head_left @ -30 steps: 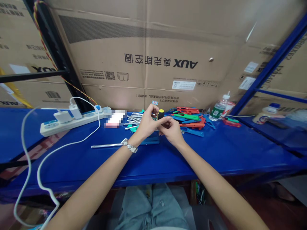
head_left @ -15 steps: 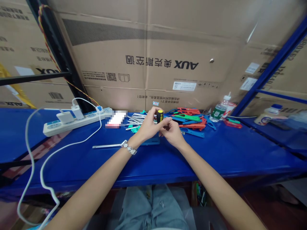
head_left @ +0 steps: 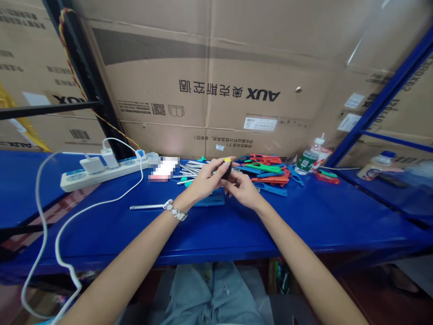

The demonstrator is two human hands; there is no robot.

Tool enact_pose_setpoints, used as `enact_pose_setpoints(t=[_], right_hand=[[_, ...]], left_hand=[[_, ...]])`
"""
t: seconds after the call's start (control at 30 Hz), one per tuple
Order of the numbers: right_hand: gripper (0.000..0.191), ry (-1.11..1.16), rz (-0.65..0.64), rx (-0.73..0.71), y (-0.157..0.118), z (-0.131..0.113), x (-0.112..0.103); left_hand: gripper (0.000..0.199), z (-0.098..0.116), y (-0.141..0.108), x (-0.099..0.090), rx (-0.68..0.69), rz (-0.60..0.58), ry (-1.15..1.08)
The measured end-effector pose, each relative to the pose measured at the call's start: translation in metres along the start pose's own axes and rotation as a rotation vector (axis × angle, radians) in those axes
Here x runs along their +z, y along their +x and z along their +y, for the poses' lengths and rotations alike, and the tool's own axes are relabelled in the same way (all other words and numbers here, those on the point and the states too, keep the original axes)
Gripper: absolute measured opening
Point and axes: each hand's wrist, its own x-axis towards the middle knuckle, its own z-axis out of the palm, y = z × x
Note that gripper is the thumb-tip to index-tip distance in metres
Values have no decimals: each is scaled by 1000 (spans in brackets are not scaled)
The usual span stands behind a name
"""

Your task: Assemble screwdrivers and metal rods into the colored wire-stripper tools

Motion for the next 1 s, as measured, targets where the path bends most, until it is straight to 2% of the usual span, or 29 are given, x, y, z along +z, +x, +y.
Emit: enact_pose_setpoints(t=[0.07,0.17,0.23,0.27,0.33,0.47,0.5,0.57,0.67,0.73,0.87,0.93,1.0], right_hand=[[39,-12,-30,8,0,-2,-1],[41,-26,165,2,1,3,3],[44,-12,291,-9,2,6,6],[44,1,301,-13,2,7,7],[42,19,231,-20,1,5,5],[33,-10,45,-24,-3,0,0],[31,-40,43,-30,-3,0,0],[29,-96,121,-46,-3,2,2],[35,-109,241,-34,0,5,6],[35,-59,192,-19,1,4,5],[34,0,3,2,-1,-1,-1],[35,-22,-4,12,-1,-1,-1],[39,-35,87,12,0,1,1]], left_hand=[[37,1,-1,-1,0,-16,-15],[27,-3,4,4,44,128,37],[34,-5,7,7,58,236,44],[37,-5,8,8,57,264,40],[35,-4,6,5,32,226,22],[32,-1,1,-4,-25,-4,-46],[30,-1,1,-6,-22,4,-43],[27,-3,4,-5,2,115,-8],[37,-7,8,1,29,269,76],[36,-7,7,2,28,236,112],[30,-5,2,-1,39,61,98],[28,-4,2,-2,58,89,129],[26,-5,4,-2,56,189,163]])
